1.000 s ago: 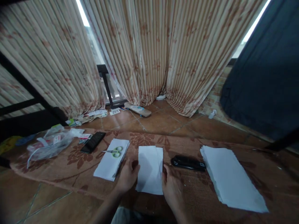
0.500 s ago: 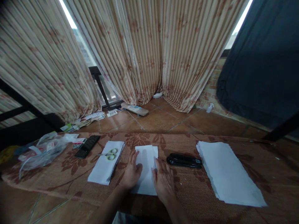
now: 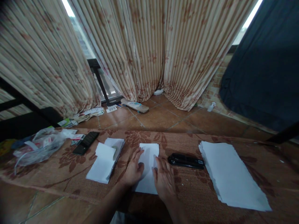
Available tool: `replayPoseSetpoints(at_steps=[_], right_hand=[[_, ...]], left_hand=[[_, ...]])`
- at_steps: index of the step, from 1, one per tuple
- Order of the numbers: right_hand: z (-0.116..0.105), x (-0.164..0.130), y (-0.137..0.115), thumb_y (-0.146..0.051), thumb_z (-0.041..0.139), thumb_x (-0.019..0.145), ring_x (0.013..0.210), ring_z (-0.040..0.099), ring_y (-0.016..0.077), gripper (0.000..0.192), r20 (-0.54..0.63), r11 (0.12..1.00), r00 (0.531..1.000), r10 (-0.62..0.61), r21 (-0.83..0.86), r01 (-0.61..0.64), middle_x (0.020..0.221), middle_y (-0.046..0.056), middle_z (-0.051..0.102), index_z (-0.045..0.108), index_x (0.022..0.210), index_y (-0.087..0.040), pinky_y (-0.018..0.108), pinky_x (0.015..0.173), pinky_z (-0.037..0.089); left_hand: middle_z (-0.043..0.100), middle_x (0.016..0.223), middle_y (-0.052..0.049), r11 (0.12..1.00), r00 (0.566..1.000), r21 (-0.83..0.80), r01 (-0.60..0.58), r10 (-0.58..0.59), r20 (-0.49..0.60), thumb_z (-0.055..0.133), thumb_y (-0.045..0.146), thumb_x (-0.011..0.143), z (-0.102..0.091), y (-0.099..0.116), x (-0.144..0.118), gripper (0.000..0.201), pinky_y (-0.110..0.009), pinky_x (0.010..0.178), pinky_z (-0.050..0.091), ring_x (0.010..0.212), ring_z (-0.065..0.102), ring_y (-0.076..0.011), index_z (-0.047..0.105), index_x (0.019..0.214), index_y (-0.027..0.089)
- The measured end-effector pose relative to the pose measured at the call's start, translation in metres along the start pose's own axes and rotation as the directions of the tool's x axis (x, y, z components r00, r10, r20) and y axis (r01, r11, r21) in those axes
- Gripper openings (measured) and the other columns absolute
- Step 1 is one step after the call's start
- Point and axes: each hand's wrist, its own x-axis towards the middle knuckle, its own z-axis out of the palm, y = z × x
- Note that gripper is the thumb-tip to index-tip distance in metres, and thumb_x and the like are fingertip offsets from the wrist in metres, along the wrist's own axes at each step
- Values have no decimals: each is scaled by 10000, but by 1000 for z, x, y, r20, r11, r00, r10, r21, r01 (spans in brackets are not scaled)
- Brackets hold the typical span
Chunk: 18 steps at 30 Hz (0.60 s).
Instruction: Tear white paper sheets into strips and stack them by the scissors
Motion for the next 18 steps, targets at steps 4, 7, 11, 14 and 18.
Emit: replayPoseSetpoints(at_steps=[4, 7, 11, 14, 18], right_hand=[[2, -3, -3, -279, 369, 921, 1280, 380, 260, 460, -18, 997, 999, 27, -65, -28, 1379, 95, 494, 418, 1364, -167, 414, 1015, 338], [4, -7, -5, -298, 367, 926, 1306, 353, 267, 458, -24, 993, 999, 39, -114, -42, 1402, 114, 468, 437, 1353, -148, 424, 1018, 330], [4, -15, -7, -312, 366, 926, 1316, 345, 283, 456, -38, 983, 998, 54, -173, -60, 1407, 146, 459, 470, 1329, -125, 461, 1039, 292], [4, -20, -10, -321, 377, 921, 1321, 339, 298, 457, -26, 975, 998, 52, -215, -56, 1420, 157, 444, 495, 1311, -112, 484, 1056, 255], [1, -20, -15, -338, 366, 926, 1318, 344, 311, 467, 2, 962, 997, 74, -262, -71, 1431, 165, 430, 513, 1301, -100, 505, 1060, 233]], left_hand=[[316, 1473, -131, 999, 1000, 24, -31, 31, 7, 442, 24, 752, 1, -1, 0, 618, -429, 1128, 303, 1377, 275, -225, 376, 1358, 130], [332, 1462, -141, 998, 999, 55, -29, 29, 16, 449, 75, 801, 1, 1, -1, 534, -439, 1119, 316, 1362, 303, -234, 410, 1332, 121], [374, 1434, -138, 995, 999, 91, -45, 43, 18, 459, 119, 833, 1, 4, -2, 478, -451, 1102, 338, 1332, 349, -240, 436, 1310, 132], [401, 1413, -138, 991, 998, 117, -59, 58, 10, 466, 157, 857, 1, 5, -2, 441, -458, 1088, 355, 1314, 371, -245, 452, 1297, 137], [404, 1411, -142, 987, 997, 146, -73, 73, 2, 466, 201, 878, 2, 5, -3, 430, -461, 1073, 374, 1308, 379, -255, 449, 1303, 137]])
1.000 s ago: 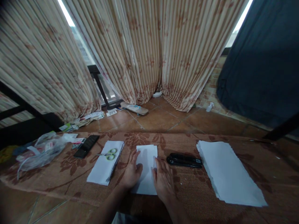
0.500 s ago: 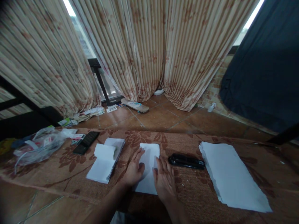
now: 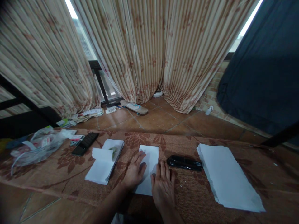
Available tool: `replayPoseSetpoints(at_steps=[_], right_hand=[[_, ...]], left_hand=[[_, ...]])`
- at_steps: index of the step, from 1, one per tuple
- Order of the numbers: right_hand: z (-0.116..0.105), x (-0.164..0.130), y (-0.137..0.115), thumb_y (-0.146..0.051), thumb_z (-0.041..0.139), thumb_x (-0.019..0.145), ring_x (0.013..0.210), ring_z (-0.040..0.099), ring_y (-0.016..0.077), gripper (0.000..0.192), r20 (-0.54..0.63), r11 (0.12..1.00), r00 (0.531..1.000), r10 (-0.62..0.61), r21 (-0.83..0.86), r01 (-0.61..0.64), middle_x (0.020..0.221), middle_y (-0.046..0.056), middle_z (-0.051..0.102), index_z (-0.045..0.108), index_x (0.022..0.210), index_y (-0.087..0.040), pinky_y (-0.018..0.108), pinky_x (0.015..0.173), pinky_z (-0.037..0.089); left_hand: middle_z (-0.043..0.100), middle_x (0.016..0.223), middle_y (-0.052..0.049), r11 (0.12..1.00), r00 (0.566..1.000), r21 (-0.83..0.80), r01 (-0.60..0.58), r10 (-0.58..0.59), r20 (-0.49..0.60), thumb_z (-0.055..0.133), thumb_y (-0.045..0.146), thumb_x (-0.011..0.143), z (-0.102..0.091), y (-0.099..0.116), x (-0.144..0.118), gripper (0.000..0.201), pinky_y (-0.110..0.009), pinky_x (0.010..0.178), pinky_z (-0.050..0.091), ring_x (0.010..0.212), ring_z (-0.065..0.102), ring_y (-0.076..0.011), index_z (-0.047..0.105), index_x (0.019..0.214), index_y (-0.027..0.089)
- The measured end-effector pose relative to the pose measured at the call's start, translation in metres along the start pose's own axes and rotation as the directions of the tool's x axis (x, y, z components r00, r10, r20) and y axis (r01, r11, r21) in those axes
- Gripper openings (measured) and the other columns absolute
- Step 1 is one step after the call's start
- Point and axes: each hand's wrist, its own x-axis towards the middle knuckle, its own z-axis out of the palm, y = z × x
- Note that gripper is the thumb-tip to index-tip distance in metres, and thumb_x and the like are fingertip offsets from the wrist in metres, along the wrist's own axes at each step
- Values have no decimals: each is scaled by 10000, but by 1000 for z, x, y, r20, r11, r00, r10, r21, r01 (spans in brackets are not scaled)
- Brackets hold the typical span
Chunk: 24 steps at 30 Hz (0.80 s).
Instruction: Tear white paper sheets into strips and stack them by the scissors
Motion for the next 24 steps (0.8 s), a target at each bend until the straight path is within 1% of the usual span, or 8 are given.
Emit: replayPoseSetpoints(at_steps=[7, 11, 17, 21, 24], right_hand=[[-2, 1, -5, -354, 351, 928, 1329, 329, 317, 497, 26, 999, 1000, 12, -31, -11, 1443, 166, 412, 503, 1317, -85, 525, 1072, 194], [0, 1, -8, -362, 325, 931, 1334, 323, 319, 514, 5, 999, 1000, 23, -29, -23, 1440, 173, 413, 496, 1319, -71, 521, 1063, 217], [-1, 1, -8, -383, 331, 934, 1317, 353, 332, 511, -16, 1000, 1000, 15, -1, -15, 1398, 197, 459, 513, 1299, -76, 537, 1050, 236], [-1, 0, -5, -396, 340, 933, 1306, 369, 328, 502, -28, 1000, 1000, 0, 1, 0, 1390, 189, 472, 514, 1301, -101, 538, 1048, 238], [0, -1, -3, -406, 343, 933, 1317, 351, 332, 512, -26, 1000, 999, -19, 0, 19, 1396, 191, 463, 510, 1305, -96, 540, 1049, 234]], left_hand=[[419, 1406, -132, 1000, 1000, 26, -10, 11, -18, 463, 183, 877, 3, 1, -2, 435, -468, 1070, 381, 1303, 389, -257, 445, 1311, 156], [420, 1410, -121, 1000, 999, 8, -11, 11, -32, 470, 198, 882, 2, 1, -3, 423, -477, 1061, 391, 1289, 411, -261, 454, 1305, 174], [413, 1412, -118, 1000, 1000, -18, -1, 1, -16, 462, 188, 880, 2, 1, -3, 435, -482, 1063, 389, 1293, 406, -255, 446, 1315, 176], [405, 1418, -120, 1000, 1000, -20, 6, -7, -7, 452, 174, 880, 2, 0, -4, 424, -466, 1079, 373, 1309, 386, -252, 459, 1304, 158], [415, 1410, -123, 1000, 1000, -17, 11, -11, -6, 451, 157, 871, 3, 0, -4, 420, -466, 1087, 363, 1307, 386, -257, 474, 1289, 150]])
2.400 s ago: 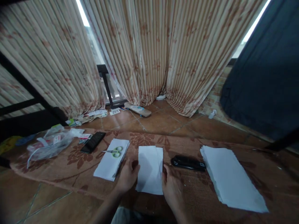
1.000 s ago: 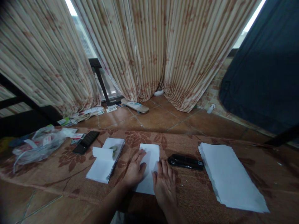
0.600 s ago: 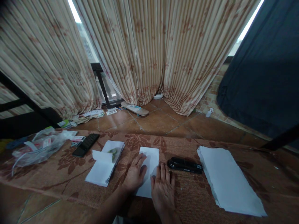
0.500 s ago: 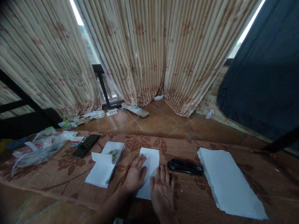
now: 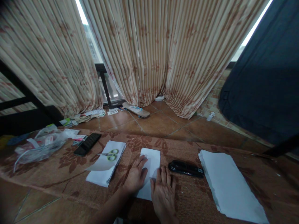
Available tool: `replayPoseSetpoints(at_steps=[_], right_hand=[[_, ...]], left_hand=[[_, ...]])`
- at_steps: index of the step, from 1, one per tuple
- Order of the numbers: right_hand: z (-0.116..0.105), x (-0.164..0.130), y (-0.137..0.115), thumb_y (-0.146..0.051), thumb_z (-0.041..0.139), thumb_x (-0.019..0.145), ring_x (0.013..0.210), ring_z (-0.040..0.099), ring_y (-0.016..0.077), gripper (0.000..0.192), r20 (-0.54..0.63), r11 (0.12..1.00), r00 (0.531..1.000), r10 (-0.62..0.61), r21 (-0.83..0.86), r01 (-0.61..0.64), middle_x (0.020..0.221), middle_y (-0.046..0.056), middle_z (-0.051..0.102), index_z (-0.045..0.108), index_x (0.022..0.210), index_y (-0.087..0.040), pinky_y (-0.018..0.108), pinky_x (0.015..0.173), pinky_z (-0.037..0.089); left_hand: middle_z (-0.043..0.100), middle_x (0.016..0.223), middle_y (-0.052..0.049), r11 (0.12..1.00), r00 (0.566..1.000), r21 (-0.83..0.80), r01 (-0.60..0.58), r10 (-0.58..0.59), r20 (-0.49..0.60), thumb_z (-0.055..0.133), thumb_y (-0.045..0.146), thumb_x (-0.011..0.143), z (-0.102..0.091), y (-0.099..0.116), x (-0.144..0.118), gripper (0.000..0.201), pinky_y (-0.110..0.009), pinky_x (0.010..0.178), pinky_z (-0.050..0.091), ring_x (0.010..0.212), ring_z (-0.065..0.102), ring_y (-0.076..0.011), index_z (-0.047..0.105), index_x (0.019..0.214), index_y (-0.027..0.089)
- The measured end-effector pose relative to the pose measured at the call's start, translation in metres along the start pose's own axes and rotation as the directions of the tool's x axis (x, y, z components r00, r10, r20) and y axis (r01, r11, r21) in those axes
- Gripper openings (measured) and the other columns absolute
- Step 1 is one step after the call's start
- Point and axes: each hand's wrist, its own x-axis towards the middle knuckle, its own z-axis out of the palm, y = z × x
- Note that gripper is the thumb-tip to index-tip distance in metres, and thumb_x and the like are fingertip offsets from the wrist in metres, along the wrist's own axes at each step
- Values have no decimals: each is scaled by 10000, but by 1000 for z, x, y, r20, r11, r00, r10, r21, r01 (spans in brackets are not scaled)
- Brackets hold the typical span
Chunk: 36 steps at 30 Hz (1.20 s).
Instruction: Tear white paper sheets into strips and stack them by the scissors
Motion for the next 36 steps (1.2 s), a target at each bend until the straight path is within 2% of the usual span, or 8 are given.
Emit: replayPoseSetpoints(at_steps=[10, 18, 23, 27, 29, 31, 33, 36], right_hand=[[2, 0, 0, -404, 340, 932, 1305, 367, 326, 496, -10, 1000, 1000, 2, -18, -2, 1392, 180, 472, 509, 1304, -122, 548, 1047, 228], [1, 0, -2, -398, 343, 924, 1308, 358, 333, 518, 11, 1000, 1000, 21, 9, -21, 1371, 192, 489, 506, 1308, -91, 545, 1056, 209], [-1, 0, -4, -375, 333, 925, 1296, 377, 324, 499, 24, 999, 999, 37, -3, -37, 1379, 188, 481, 508, 1307, -105, 534, 1058, 206], [-3, -1, -2, -356, 344, 913, 1275, 395, 343, 508, 40, 999, 999, -11, -39, 13, 1374, 199, 482, 504, 1306, -77, 541, 1053, 209], [-3, -2, -1, -343, 322, 910, 1265, 399, 353, 515, 33, 997, 999, -34, -65, 36, 1373, 201, 482, 509, 1296, -59, 547, 1042, 224], [-3, -3, 0, -337, 296, 908, 1252, 407, 358, 518, 21, 995, 998, -53, -82, 55, 1360, 201, 495, 523, 1278, -54, 551, 1024, 249], [-1, -4, 1, -357, 280, 911, 1236, 421, 357, 525, 8, 993, 998, -70, -90, 71, 1343, 200, 508, 527, 1270, -64, 546, 1002, 279], [2, -6, 7, -391, 274, 914, 1209, 447, 351, 527, -1, 991, 995, -96, -94, 95, 1328, 192, 521, 525, 1268, -92, 523, 956, 332]], left_hand=[[448, 1373, -118, 1000, 1000, 7, -6, 6, -2, 461, 138, 857, -3, 5, 1, 377, -464, 1067, 384, 1264, 426, -256, 514, 1229, 155], [471, 1354, -102, 1000, 1000, 14, -14, 14, -9, 462, 142, 860, -2, 3, 1, 344, -477, 1059, 387, 1252, 434, -254, 542, 1192, 177], [511, 1314, -128, 991, 1000, 137, -13, 11, 20, 450, 147, 857, 0, 12, 0, 347, -505, 1065, 362, 1259, 433, -284, 554, 1188, 151], [500, 1333, -160, 979, 999, 204, 5, -14, 43, 504, 158, 824, 0, 23, -16, 392, -550, 1085, 304, 1286, 405, -323, 543, 1214, 135], [478, 1363, -149, 980, 998, 198, -22, 9, 64, 486, 192, 858, 0, 27, -29, 390, -530, 1088, 312, 1309, 380, -312, 519, 1244, 147], [469, 1371, -142, 982, 993, 168, -91, 77, 90, 462, 200, 877, 0, 30, -42, 390, -461, 1104, 319, 1325, 364, -280, 498, 1261, 138], [519, 1308, -138, 981, 987, 143, -133, 117, 112, 468, 179, 863, 1, 31, -51, 374, -402, 1122, 305, 1319, 371, -255, 516, 1230, 124], [603, 1138, -122, 981, 984, 138, -133, 114, 137, 474, 144, 840, 1, 31, -54, 288, -369, 1139, 272, 1280, 408, -248, 580, 1107, 116]])
